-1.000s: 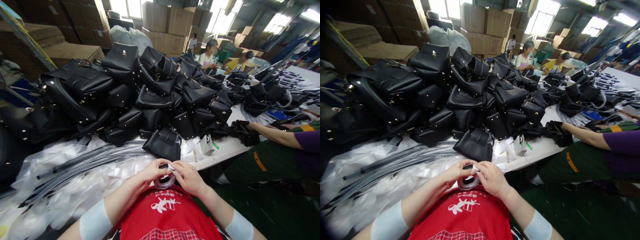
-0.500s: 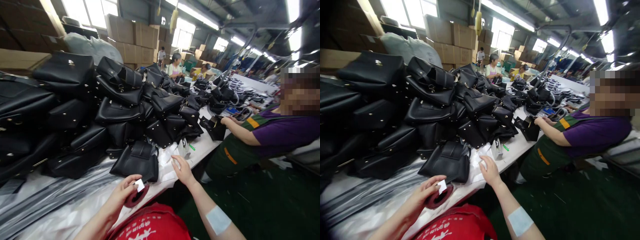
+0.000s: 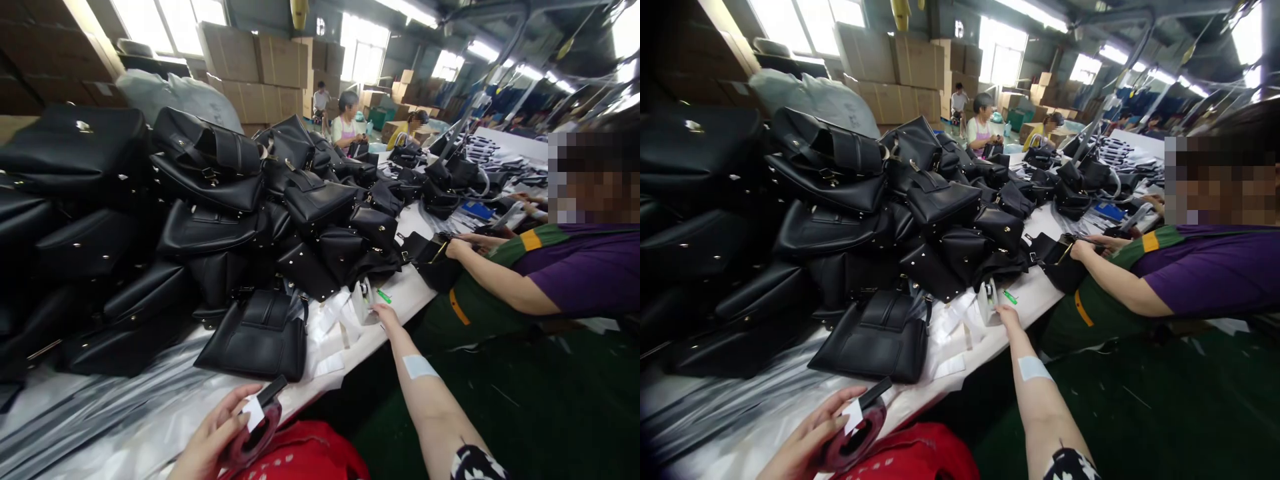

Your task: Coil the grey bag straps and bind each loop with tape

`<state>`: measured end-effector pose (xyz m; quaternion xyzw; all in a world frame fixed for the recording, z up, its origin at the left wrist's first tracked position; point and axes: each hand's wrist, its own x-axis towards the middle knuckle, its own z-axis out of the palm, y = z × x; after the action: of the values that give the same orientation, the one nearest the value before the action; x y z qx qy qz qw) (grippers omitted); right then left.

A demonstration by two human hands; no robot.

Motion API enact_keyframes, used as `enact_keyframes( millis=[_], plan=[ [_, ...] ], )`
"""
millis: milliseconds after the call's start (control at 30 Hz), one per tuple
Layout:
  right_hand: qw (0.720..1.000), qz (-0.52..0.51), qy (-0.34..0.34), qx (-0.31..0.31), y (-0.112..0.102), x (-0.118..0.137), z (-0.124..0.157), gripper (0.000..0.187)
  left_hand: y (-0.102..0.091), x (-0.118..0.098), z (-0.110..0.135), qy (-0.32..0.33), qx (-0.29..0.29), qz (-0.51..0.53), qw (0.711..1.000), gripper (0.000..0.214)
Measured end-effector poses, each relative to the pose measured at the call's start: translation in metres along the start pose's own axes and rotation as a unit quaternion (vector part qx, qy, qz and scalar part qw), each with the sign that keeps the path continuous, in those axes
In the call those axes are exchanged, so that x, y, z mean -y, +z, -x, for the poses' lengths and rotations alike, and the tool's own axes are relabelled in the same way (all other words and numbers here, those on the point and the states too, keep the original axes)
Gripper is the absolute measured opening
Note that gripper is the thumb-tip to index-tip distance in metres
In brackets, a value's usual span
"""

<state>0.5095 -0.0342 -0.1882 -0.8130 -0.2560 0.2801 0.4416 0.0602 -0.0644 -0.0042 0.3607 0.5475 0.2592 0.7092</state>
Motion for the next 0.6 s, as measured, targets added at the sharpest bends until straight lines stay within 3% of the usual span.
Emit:
enact_keyframes(
  millis=[167,300,600],
  plan=[
    [0.998,-0.064,0.003,0.0,-0.004,-0.003,0.004,0.03,0.009,0.0,-0.001,-0.012,0.034,0.037,0.999,0.052],
    [0.996,-0.083,-0.011,-0.037,-0.012,-0.007,0.018,0.035,0.014,0.0,-0.003,-0.02,0.017,0.03,0.999,0.054],
    [0.997,0.004,0.063,-0.035,-0.01,-0.017,0.06,0.028,0.013,0.005,-0.015,0.019,0.047,0.031,0.998,0.054]
  ],
)
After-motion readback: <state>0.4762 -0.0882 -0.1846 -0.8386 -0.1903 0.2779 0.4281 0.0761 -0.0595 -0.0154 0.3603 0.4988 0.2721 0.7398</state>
